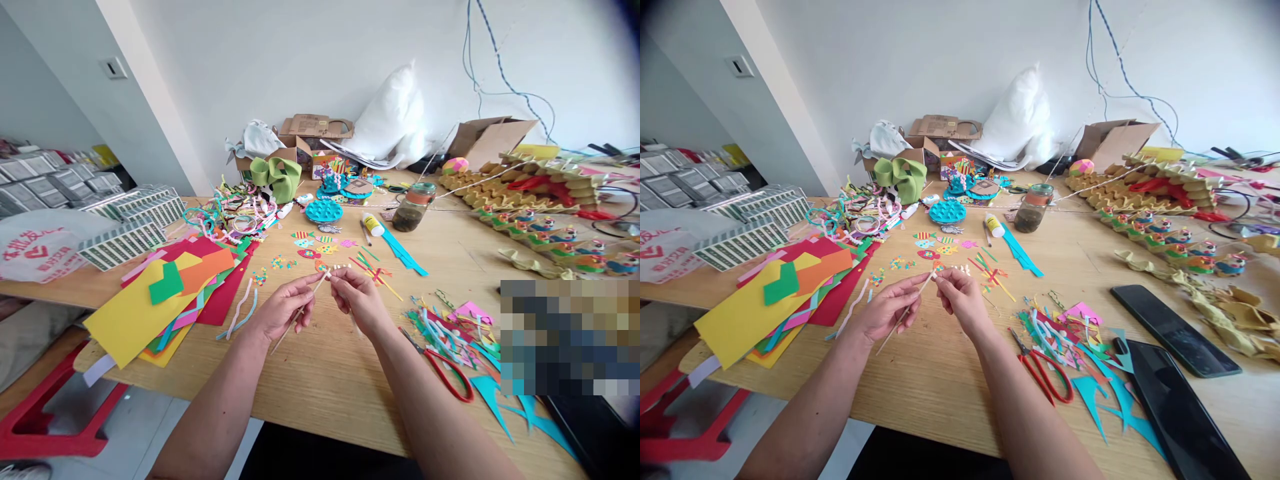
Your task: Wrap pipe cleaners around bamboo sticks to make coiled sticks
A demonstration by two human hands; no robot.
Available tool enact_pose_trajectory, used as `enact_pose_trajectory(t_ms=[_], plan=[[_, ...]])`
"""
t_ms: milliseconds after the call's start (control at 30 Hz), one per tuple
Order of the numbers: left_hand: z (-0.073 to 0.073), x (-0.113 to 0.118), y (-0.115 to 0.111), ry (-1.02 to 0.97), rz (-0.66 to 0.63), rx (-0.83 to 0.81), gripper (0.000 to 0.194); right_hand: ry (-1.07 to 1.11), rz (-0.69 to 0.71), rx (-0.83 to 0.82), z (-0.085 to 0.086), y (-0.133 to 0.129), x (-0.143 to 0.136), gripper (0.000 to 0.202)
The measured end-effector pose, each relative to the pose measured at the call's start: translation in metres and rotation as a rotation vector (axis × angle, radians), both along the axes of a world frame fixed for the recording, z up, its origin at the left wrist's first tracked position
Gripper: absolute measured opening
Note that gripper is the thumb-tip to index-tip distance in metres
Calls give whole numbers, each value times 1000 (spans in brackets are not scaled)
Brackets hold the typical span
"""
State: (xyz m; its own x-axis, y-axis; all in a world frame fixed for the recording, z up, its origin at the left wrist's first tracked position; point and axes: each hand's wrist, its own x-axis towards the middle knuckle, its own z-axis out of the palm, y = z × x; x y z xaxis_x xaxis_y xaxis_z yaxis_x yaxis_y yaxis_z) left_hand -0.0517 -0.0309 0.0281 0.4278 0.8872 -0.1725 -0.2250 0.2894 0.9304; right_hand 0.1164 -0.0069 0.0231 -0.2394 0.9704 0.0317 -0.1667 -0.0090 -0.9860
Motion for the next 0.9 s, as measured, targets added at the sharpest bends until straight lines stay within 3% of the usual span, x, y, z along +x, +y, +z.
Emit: enact_pose_trajectory(t_ms=[667,800,900], plan=[[-2,4,0,111,59,80,52,-15,-27,37,-4,2,-2,21],[-7,5,2,205,88,169,48,-34,-56,37,-4,2,-3,20],[-12,7,4,345,117,344,44,-47,-73,32,-4,2,-3,21]])
